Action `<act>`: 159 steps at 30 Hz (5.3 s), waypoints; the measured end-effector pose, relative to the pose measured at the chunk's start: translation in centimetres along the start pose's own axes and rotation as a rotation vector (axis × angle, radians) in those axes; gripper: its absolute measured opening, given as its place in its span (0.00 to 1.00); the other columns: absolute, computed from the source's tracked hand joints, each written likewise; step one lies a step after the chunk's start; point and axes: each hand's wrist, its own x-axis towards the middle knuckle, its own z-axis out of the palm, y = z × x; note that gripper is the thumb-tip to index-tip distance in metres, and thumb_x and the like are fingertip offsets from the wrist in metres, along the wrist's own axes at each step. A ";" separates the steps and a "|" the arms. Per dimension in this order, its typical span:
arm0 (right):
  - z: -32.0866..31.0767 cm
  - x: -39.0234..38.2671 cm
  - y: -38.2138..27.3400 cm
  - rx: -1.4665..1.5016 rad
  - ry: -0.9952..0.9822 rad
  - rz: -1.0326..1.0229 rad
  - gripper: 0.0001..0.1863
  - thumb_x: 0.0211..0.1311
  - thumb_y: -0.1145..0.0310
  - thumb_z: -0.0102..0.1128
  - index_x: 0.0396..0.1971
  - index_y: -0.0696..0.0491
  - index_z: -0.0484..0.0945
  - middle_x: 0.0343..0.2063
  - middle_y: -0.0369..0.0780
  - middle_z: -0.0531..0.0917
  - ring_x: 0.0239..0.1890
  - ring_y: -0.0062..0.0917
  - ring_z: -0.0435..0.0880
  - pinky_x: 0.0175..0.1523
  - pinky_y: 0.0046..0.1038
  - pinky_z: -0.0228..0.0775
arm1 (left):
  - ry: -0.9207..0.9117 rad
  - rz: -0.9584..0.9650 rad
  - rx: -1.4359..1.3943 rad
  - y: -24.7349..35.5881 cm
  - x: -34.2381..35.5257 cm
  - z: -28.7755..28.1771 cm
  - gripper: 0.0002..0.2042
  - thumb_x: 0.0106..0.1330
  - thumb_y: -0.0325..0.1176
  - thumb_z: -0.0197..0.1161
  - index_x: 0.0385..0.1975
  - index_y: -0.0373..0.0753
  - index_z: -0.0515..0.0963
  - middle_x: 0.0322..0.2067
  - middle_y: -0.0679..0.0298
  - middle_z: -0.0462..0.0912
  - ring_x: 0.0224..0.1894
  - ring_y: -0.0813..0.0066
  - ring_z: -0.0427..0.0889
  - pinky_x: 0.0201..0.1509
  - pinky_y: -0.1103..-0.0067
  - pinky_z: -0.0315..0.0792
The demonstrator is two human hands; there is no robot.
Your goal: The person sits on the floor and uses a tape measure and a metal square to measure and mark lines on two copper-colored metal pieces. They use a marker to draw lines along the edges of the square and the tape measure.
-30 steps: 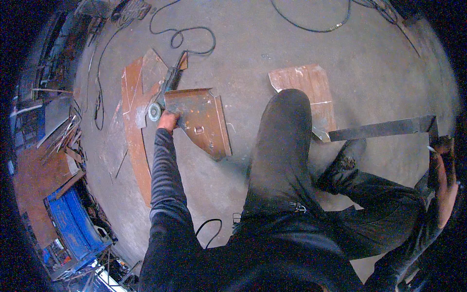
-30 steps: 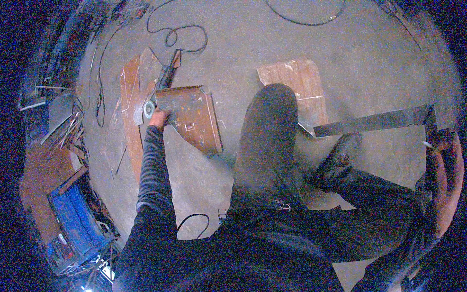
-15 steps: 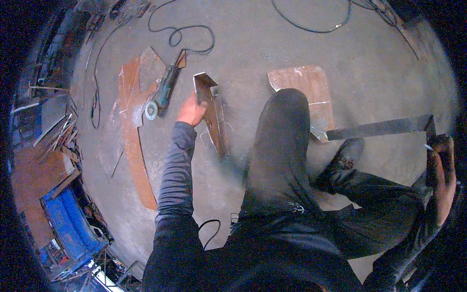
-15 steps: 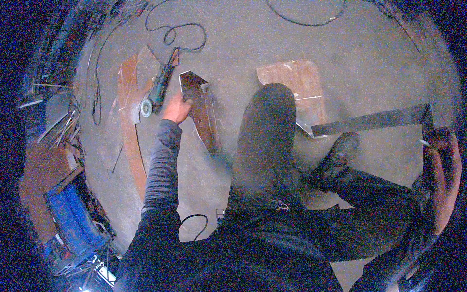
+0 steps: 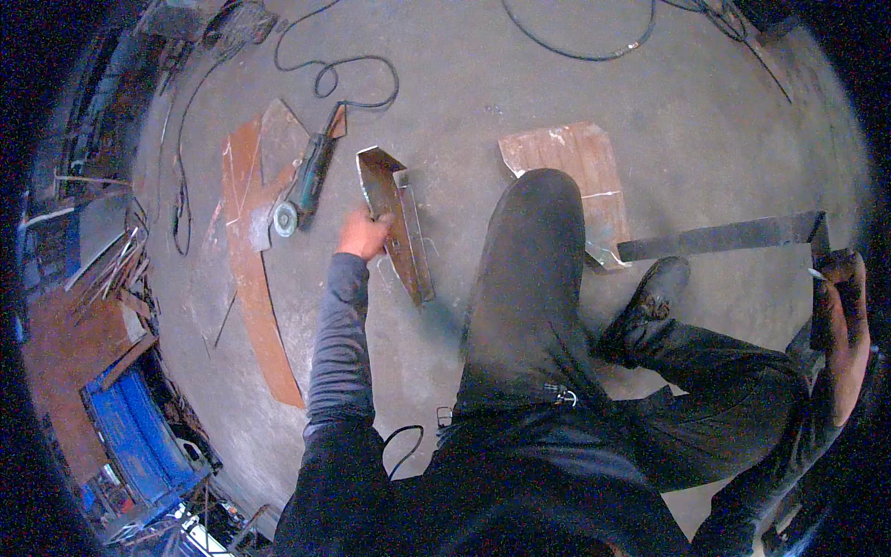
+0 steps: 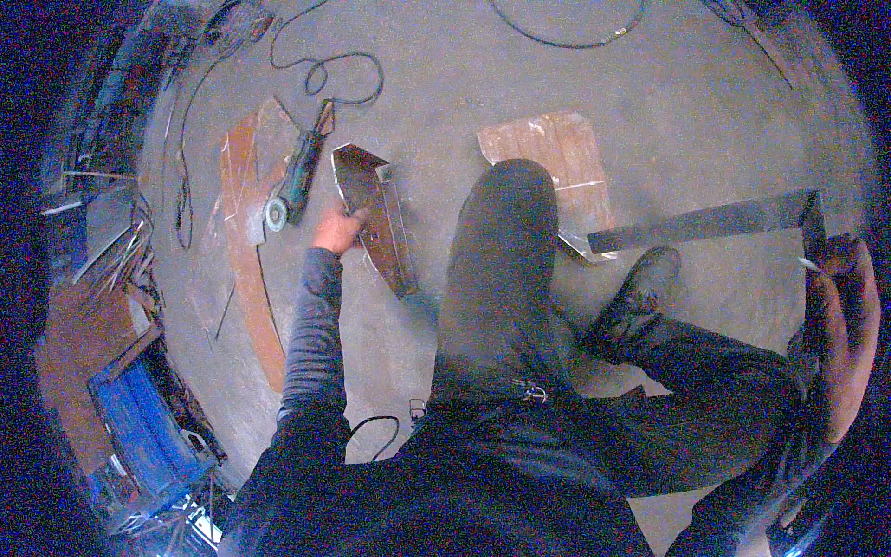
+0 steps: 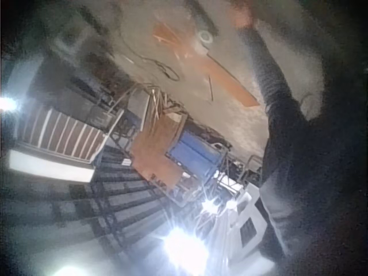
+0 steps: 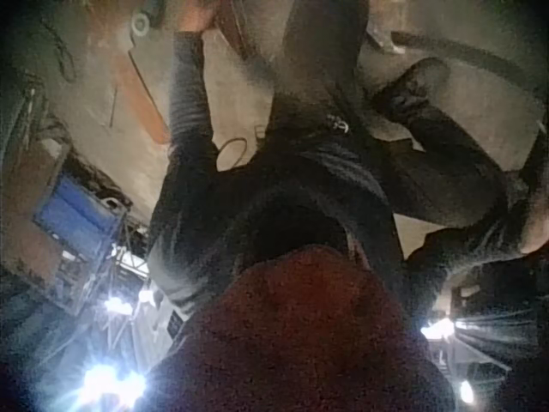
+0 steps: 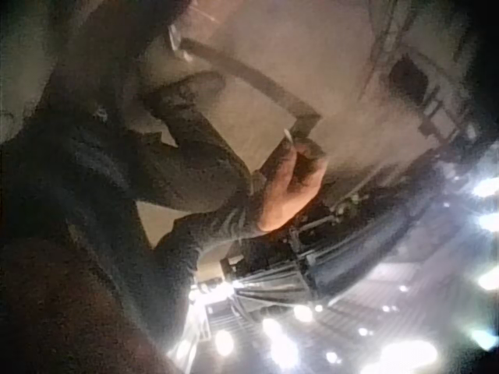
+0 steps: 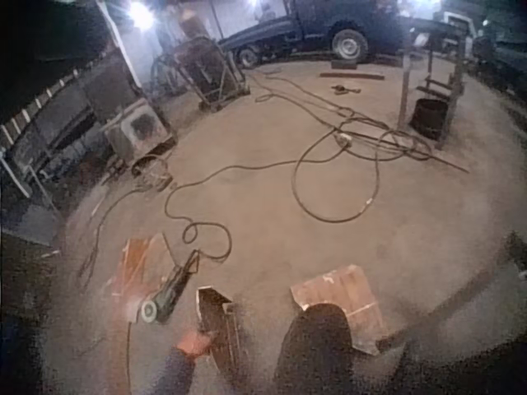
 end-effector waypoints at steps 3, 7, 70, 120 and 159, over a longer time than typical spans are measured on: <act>0.1 0.3 -0.3 -0.013 -0.011 -0.023 0.22 0.74 0.68 0.56 0.64 0.57 0.71 0.55 0.41 0.80 0.54 0.22 0.78 0.59 0.23 0.67 | 0.096 0.007 -0.060 -4.6 0.1 0.0 0.19 0.66 0.38 0.62 0.49 0.29 0.79 0.40 0.44 0.86 0.43 0.53 0.87 0.46 0.64 0.80; -0.1 0.5 -0.8 -0.063 0.002 -0.025 0.18 0.73 0.67 0.57 0.58 0.57 0.76 0.50 0.39 0.82 0.49 0.20 0.80 0.53 0.21 0.69 | 0.058 -0.048 -0.369 -4.9 -2.8 -2.2 0.17 0.67 0.36 0.62 0.49 0.32 0.80 0.37 0.55 0.86 0.40 0.66 0.87 0.36 0.70 0.82; 5.8 3.1 -3.1 0.291 0.028 -0.027 0.06 0.71 0.66 0.58 0.36 0.51 0.74 0.24 0.31 0.75 0.23 0.13 0.73 0.27 0.17 0.62 | 0.067 0.330 -0.978 9.7 -11.2 -11.3 0.27 0.69 0.34 0.63 0.66 0.37 0.64 0.52 0.57 0.82 0.52 0.62 0.83 0.59 0.65 0.76; 3.4 4.8 0.9 0.169 0.081 0.069 0.09 0.73 0.64 0.58 0.47 0.50 0.81 0.28 0.29 0.78 0.25 0.11 0.72 0.28 0.16 0.61 | 0.311 0.112 0.237 2.6 4.8 6.9 0.26 0.63 0.36 0.59 0.61 0.33 0.68 0.37 0.40 0.86 0.41 0.38 0.85 0.51 0.53 0.77; 5.4 4.6 -0.2 0.089 0.085 -0.226 0.17 0.71 0.71 0.60 0.57 0.56 0.75 0.42 0.33 0.82 0.40 0.14 0.77 0.44 0.18 0.69 | 0.234 0.080 -0.241 -9.6 2.7 4.7 0.23 0.61 0.39 0.66 0.53 0.31 0.77 0.44 0.43 0.85 0.46 0.48 0.85 0.51 0.61 0.77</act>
